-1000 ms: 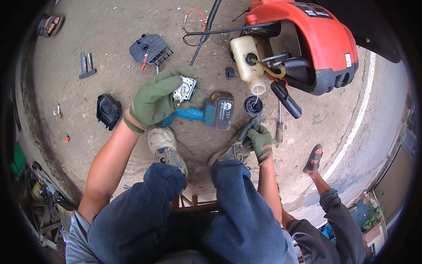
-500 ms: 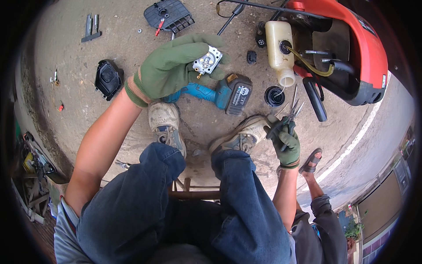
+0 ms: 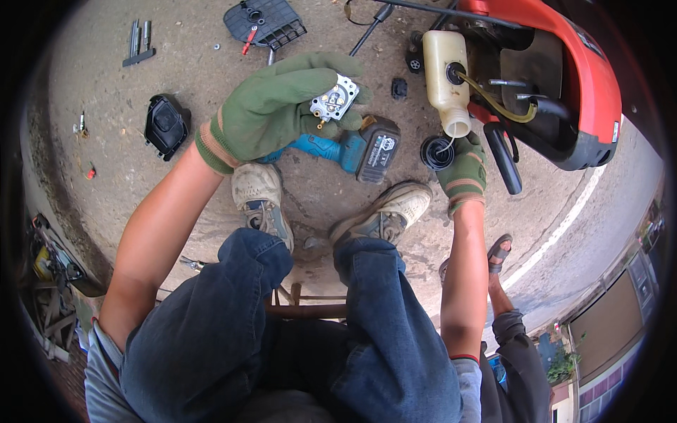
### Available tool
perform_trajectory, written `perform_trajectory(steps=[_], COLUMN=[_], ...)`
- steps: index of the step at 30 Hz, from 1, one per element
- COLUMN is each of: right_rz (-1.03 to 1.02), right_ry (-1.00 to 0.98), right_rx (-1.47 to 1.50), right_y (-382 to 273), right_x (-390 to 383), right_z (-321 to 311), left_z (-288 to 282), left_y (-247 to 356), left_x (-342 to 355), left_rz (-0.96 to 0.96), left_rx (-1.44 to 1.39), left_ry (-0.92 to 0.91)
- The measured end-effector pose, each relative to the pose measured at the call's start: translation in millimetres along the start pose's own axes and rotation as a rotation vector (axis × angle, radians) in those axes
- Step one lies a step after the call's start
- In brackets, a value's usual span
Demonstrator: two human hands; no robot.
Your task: The person disassembles and reassembles a small engine carburetor using a screwdriver and pliers. They remove screws, separate the carburetor halves, inspect internal parts, and reassemble the unit while seated on a low stool.
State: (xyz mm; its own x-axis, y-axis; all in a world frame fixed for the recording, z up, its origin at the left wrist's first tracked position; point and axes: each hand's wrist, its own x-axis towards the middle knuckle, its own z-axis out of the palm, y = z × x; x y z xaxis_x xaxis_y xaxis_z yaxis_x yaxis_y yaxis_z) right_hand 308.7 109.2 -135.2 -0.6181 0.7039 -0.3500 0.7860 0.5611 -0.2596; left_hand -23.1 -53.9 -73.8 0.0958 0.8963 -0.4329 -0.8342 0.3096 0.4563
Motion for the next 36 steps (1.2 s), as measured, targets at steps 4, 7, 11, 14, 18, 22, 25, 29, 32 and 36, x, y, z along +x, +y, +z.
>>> perform_trajectory(steps=[4, 7, 11, 14, 18, 22, 25, 29, 32, 36], right_rz=[0.037, 0.18, 0.19, 0.167, 0.132, 0.108, 0.181, 0.194, 0.214, 0.254], right_ry=[-0.02, -0.09, -0.101, -0.096, -0.071, -0.055, -0.103, -0.112, -0.122, -0.142], right_rx=[0.013, 0.057, 0.115, 0.163, 0.123, 0.093, 0.158, 0.156, 0.151, 0.145], right_y=[8, -6, -3, 2, 12, 17, 15, 12, 7, 0], right_x=[14, 21, 27, 30, 28, 30, 30, 30, 33, 36], right_z=[12, 0, 8, 11, 15, 21, 20, 19, 16, 14], left_z=[0, -1, 2, 2, 4, 1, 0, 1, 2, 3], left_y=[-2, -2, 2, 2, 1, -1, -2, -3, -2, -3], left_x=[0, 2, -2, -3, -1, 0, -1, 0, -1, -1], left_rz=[0.006, 0.001, -0.01, -0.013, -0.012, -0.007, 0.004, 0.002, -0.014, -0.016], left_rx=[-0.006, -0.013, 0.011, 0.0, 0.003, 0.003, 0.006, 0.001, -0.002, -0.003], left_ry=[0.016, 0.007, 0.022, 0.025, 0.021, 0.007, 0.003, 0.008, 0.017, 0.033])
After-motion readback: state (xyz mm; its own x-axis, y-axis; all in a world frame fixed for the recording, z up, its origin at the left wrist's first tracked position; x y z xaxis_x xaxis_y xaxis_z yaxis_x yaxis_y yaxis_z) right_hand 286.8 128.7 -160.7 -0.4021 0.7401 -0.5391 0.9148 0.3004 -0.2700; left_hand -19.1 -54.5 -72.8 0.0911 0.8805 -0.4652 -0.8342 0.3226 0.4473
